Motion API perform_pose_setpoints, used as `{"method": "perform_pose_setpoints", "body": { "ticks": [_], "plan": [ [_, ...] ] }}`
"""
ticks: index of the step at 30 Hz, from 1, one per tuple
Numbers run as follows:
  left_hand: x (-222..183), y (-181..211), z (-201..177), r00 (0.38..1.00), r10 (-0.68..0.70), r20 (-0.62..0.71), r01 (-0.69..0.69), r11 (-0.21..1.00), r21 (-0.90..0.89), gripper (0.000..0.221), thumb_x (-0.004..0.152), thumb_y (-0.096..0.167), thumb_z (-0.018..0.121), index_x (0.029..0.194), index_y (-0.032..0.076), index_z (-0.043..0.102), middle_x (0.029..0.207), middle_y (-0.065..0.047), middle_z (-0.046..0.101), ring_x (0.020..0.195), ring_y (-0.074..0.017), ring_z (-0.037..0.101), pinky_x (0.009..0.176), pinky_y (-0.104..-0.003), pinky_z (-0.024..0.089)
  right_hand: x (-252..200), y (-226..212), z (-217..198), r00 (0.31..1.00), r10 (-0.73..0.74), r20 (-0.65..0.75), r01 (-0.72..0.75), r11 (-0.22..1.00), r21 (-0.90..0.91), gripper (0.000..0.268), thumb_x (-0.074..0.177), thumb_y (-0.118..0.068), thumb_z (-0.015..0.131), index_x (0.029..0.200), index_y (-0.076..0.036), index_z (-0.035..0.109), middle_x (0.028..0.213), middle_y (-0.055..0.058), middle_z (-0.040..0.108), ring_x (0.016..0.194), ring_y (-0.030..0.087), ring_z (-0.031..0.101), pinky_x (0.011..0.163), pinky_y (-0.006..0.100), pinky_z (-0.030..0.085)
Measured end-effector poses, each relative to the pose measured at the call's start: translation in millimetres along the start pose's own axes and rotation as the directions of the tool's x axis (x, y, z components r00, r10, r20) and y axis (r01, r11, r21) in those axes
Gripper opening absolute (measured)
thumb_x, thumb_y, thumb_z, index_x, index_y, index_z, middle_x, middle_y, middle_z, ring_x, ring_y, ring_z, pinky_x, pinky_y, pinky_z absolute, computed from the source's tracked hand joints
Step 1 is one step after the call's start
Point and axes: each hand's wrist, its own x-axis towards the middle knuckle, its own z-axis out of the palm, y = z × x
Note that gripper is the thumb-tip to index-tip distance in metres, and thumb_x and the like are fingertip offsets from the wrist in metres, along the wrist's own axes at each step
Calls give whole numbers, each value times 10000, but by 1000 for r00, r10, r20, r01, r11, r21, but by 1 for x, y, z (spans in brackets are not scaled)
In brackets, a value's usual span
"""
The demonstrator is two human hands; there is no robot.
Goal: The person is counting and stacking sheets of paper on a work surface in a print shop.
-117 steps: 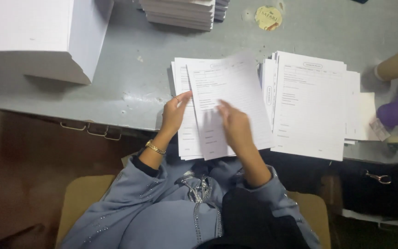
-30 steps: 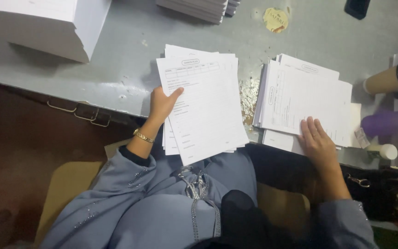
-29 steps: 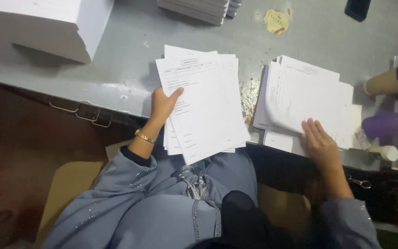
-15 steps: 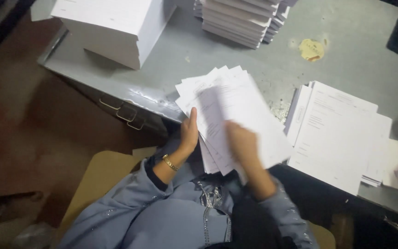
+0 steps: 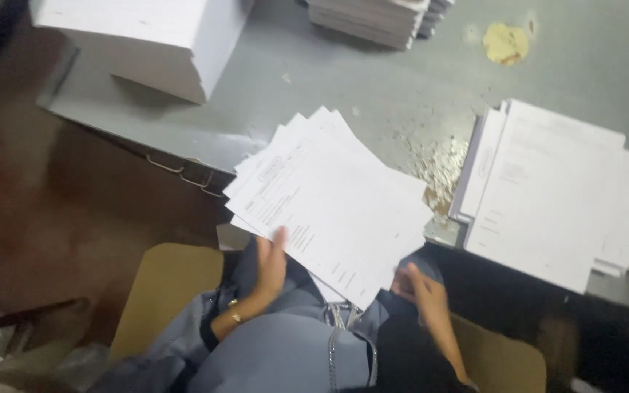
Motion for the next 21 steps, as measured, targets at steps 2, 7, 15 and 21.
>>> {"method": "perform_pose_setpoints", "body": {
  "ticks": [2,7,15,21],
  "plan": [
    [-3,-5,-11,995,-96,3,96,993,-75,454,1080,326,392,1460,95,304,1348,-122,489,1133,-160,565,845,-255,555,20,42,13,986,106,126,-138,948,288,650,1029,-378,577,1369,175,527,1373,494,467,1275,606,475,1037,631,460],
    [18,76,-12,941,-211,264,325,780,-534,1340,602,998,124,1605,110,151,1670,-183,155,1509,-447,185,1191,-667,211,26,18,57,969,103,226,-218,788,576,543,865,-167,813,1303,54,579,1201,300,692,1060,406,703,924,563,560],
    [50,98,-58,786,-433,441,608,672,-423,1359,501,1041,315,1464,91,444,1427,-255,486,1250,-469,524,981,-665,459,4,-82,9,978,-169,125,181,979,-96,465,853,-282,860,1181,18,724,966,208,740,834,282,671,752,460,529],
    [45,128,-14,770,-369,520,378,921,94,842,697,587,543,1313,15,593,1207,-168,646,1090,-312,636,889,-445,537,-34,-155,-25,937,-326,127,348,903,-253,441,871,-276,797,1048,111,681,817,285,680,767,381,669,725,510,516]
  ]
}}
